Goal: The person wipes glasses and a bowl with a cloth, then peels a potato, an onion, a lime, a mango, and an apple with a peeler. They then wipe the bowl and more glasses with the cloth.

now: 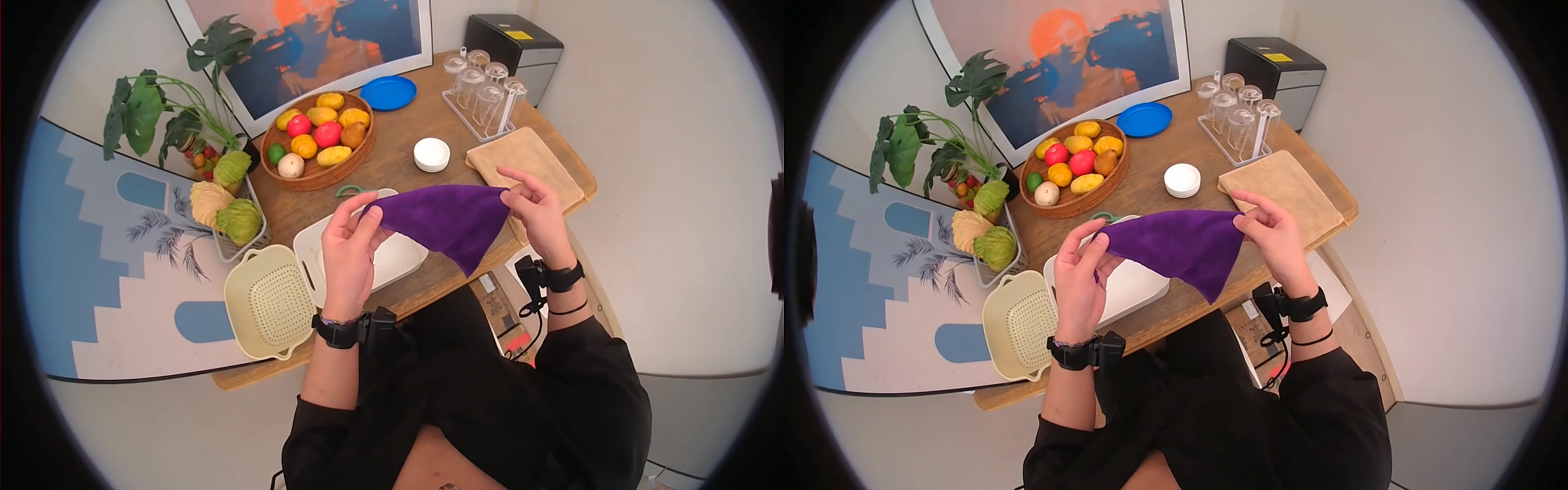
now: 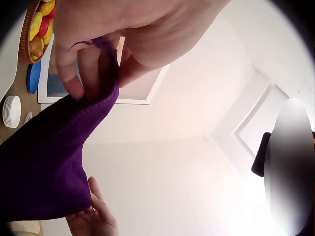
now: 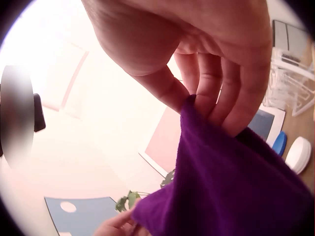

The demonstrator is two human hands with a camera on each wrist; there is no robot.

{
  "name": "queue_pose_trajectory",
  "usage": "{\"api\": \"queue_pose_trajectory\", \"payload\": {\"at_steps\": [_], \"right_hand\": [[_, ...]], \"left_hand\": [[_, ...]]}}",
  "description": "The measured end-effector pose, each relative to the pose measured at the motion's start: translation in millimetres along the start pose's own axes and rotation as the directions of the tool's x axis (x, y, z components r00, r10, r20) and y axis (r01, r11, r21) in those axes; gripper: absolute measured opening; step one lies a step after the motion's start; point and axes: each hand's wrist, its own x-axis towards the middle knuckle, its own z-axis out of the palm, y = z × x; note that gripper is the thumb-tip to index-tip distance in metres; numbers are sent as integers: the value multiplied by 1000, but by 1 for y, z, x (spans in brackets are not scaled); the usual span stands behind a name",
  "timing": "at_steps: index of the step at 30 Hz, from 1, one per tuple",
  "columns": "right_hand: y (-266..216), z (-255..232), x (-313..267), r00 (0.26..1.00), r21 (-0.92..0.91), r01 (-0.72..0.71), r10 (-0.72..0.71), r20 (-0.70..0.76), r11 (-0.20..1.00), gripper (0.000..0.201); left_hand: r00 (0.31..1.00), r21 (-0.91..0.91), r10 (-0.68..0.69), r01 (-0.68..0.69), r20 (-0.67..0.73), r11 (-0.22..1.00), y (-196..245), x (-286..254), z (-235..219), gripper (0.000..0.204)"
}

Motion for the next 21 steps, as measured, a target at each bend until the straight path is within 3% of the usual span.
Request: {"api": "queue_pose_trajectory", "payload": {"at_steps": [1,4,10,13,14,15,16,17,18,19,21], "right_hand": [[1,-3,1,998,144,-40,34,47,989,34],[-5,-3,2,986,231,-159,143,83,960,35],[-19,-4,-3,979,261,-173,137,149,950,37],[-14,-4,-2,980,219,-137,99,173,966,41],[-14,-2,-3,980,219,-137,100,173,966,41],[-15,1,-3,986,126,-97,79,144,987,41],[-15,4,-4,992,31,-59,55,116,998,41],[-13,5,-4,992,31,-58,54,115,998,41],[-9,6,-4,999,-134,-10,16,45,991,35],[-7,6,-4,999,-297,24,-31,-19,954,30],[-7,4,-4,999,-375,20,-37,-39,927,24]], "left_hand": [[1000,-1,1,-1,-1,1000,0,0,-1,25],[999,15,-1,2,-35,1000,1,2,-5,29],[999,-2,-34,34,9,999,8,0,-9,40],[998,107,-3,-3,55,994,6,-1,-11,46],[1000,239,14,-20,27,971,7,-1,-12,46],[999,366,34,-33,3,930,7,-2,-13,45],[999,366,34,-33,3,930,9,-3,-13,45],[999,493,27,-8,-32,870,12,-4,-12,43],[997,610,25,21,-67,792,15,-4,-12,40],[998,611,24,21,-65,792,15,-3,-15,40],[999,725,54,-30,-9,688,13,1,-22,31]]}}
